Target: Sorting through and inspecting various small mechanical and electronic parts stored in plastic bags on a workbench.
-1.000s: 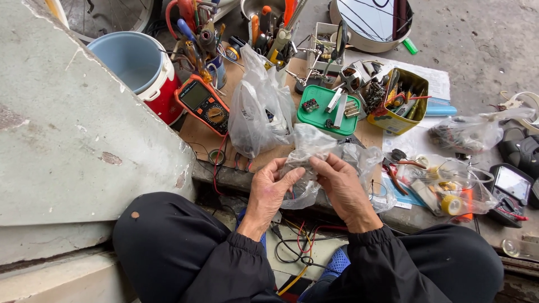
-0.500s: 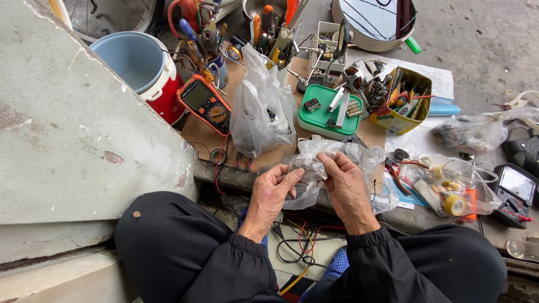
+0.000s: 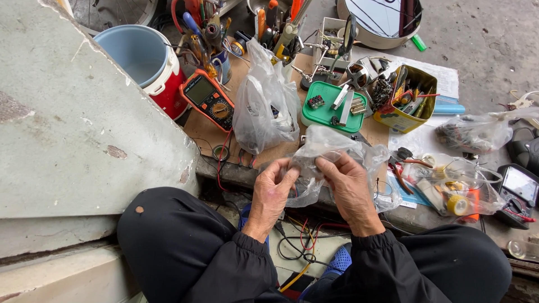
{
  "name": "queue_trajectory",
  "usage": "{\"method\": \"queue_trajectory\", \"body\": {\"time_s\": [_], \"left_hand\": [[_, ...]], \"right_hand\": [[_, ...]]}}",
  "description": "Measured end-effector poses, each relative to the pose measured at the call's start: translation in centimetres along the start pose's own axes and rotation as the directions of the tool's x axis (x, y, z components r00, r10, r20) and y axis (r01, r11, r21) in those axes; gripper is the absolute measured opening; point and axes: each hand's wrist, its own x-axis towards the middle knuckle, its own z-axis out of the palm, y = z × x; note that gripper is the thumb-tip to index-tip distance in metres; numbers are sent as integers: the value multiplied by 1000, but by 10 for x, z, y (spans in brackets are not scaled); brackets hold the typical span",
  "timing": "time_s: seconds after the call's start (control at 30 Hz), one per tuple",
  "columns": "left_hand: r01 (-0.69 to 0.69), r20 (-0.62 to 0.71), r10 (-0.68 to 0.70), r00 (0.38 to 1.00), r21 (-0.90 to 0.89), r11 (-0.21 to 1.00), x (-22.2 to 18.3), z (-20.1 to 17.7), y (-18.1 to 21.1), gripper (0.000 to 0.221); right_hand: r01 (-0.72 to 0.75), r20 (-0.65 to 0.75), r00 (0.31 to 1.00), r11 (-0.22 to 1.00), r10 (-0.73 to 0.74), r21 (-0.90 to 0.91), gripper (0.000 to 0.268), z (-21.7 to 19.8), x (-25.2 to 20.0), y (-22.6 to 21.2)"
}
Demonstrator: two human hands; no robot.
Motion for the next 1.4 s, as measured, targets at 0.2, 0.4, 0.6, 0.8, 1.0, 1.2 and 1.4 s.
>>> {"method": "queue_trajectory", "body": {"time_s": [0.2,0.4,0.6,0.8,1.0,1.2,1.4], "left_hand": [[45,-62,-52,997,-104,993,-6,-8,28,51],[-5,-127,-11,992,-120,993,3,-11,8,49],[-43,-178,19,984,-128,991,0,-13,19,47],[-26,-140,2,990,-168,985,-6,-6,34,50],[-53,-155,23,988,-189,980,0,-12,34,48],[-65,-203,23,979,-206,976,3,-7,45,48],[18,-161,-74,984,-325,946,4,-10,49,48]], "right_hand": [[145,-89,980,947,-177,-286,16,7,-13,-27],[283,200,958,787,-205,-548,10,23,-20,3],[473,473,881,-15,1,-881,26,5,11,135],[414,362,906,-278,220,-867,21,-10,43,190],[389,299,899,-268,321,-881,38,-20,39,130],[136,92,956,-144,277,-980,37,-40,39,74],[222,221,975,-22,24,-975,62,-14,19,61]]}}
